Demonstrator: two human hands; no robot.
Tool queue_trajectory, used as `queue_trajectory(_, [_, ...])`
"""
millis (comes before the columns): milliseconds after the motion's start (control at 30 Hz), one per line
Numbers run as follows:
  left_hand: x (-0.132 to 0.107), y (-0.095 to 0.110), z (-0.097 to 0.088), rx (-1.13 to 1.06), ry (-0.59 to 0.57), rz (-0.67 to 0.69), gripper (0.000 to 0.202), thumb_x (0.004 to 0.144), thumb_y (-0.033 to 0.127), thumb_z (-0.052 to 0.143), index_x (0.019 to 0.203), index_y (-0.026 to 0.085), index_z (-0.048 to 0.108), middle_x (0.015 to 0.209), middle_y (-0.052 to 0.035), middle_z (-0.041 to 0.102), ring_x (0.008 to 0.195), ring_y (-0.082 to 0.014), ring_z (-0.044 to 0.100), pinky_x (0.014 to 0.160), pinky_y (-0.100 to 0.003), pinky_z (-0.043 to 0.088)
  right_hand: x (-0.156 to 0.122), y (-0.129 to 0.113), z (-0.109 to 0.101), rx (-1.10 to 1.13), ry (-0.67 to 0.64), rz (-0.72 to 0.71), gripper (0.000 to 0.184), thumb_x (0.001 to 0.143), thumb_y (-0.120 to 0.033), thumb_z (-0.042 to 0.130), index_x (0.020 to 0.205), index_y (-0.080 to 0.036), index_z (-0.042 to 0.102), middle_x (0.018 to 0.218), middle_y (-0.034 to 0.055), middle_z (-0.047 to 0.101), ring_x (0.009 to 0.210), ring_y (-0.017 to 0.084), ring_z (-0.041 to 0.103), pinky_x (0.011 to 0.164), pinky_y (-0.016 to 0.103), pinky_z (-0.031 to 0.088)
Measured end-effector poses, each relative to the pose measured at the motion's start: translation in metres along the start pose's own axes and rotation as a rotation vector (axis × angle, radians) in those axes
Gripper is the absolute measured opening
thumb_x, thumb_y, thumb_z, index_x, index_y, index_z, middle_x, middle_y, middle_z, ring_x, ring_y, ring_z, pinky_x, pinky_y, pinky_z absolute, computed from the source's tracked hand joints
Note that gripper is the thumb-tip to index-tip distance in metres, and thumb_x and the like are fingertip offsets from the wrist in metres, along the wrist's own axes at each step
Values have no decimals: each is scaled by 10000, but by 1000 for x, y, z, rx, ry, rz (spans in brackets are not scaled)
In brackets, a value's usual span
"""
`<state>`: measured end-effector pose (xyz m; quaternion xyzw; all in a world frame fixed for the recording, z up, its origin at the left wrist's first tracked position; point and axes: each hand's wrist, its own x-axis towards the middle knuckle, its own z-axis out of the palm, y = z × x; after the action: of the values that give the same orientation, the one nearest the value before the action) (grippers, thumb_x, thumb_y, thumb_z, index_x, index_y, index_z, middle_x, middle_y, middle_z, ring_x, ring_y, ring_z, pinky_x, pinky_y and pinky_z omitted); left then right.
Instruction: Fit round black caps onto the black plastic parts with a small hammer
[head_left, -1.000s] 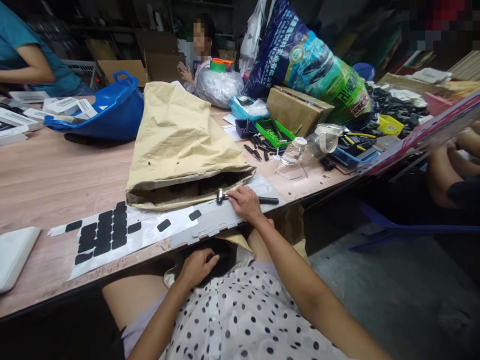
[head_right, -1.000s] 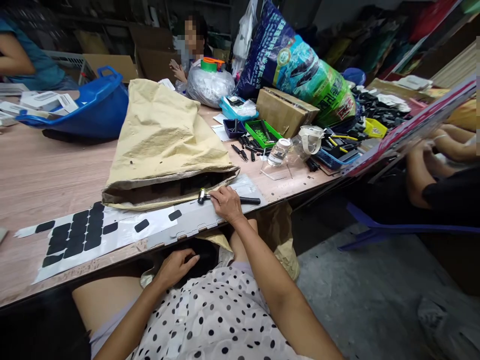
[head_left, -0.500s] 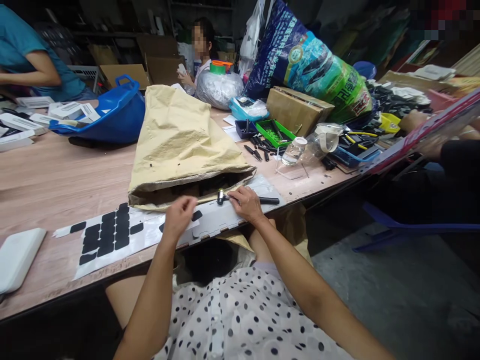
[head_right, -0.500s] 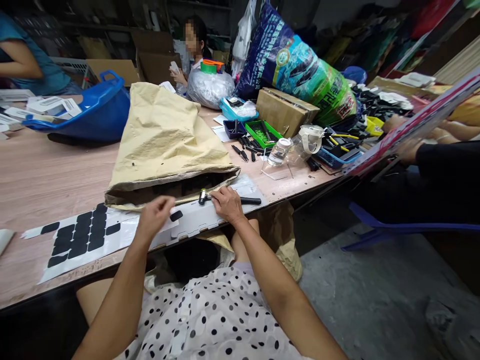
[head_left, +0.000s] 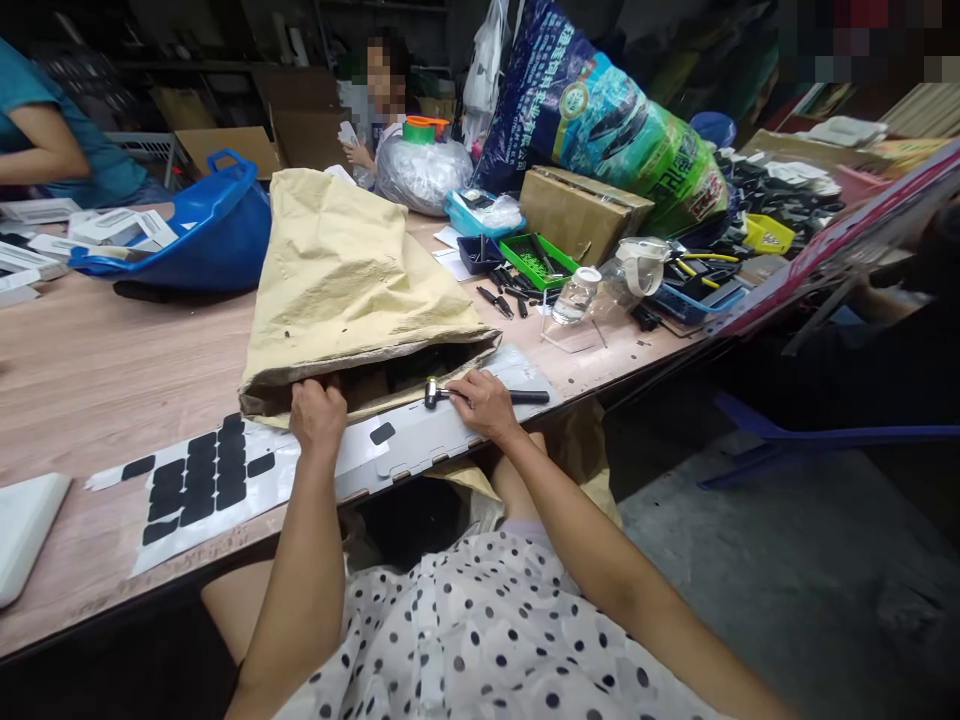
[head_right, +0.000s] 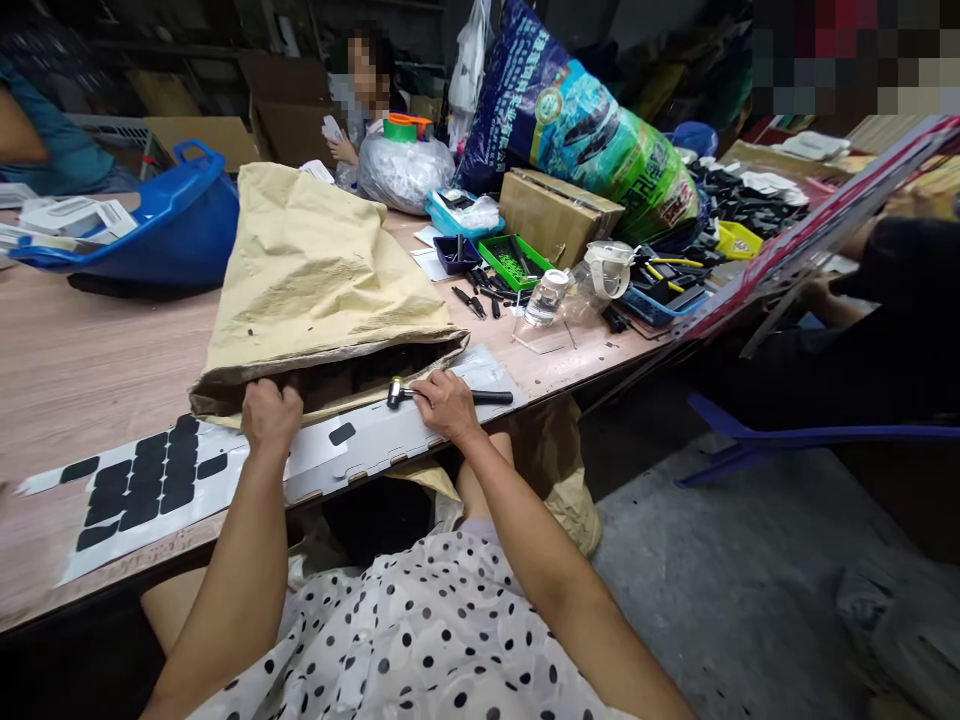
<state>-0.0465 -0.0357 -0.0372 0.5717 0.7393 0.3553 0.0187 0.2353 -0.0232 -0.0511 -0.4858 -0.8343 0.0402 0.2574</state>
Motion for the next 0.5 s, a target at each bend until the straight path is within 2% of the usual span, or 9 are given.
queue_trajectory(67, [-27,6,-3,42,12,69,251,935,350,477,947,184,666,877,-120,628,814,-297,586,756,-441,493,0,-1,-1,-1,0,3,223,936,-253,600,1102,-261,750,939,59,639,904,226,520,821,331,418])
queue_trajectory(167, [-64,17,-1,3,-104,299,262,957,372,476,985,214,683,904,-87,652,845,-261,580,786,-398,482,0,-1,-2,-9,0,10,223,935,-249,602,1100,-250,751,943,63,641,909,228,522,819,334,419])
queue_trajectory(233, [-76,20,1,-37,-176,377,259,960,362,481,984,227,702,908,-72,651,862,-248,581,786,-377,479,-1,-1,-2,-13,3,10,222,937,-249,598,1098,-251,751,952,63,643,913,229,521,820,336,418])
queue_trajectory(333, [-77,20,3,-94,-236,364,228,928,365,547,997,239,724,903,-55,635,875,-236,579,792,-362,480,-1,0,-1,-12,1,1,220,939,-251,600,1101,-259,749,962,61,645,918,227,521,828,333,418])
queue_trajectory(500, [-67,19,-2,-204,-350,243,204,843,353,657,993,242,741,896,-42,627,869,-230,579,785,-349,493,2,3,-2,-26,-26,3,220,936,-238,610,1102,-262,753,965,63,653,921,228,534,827,333,425])
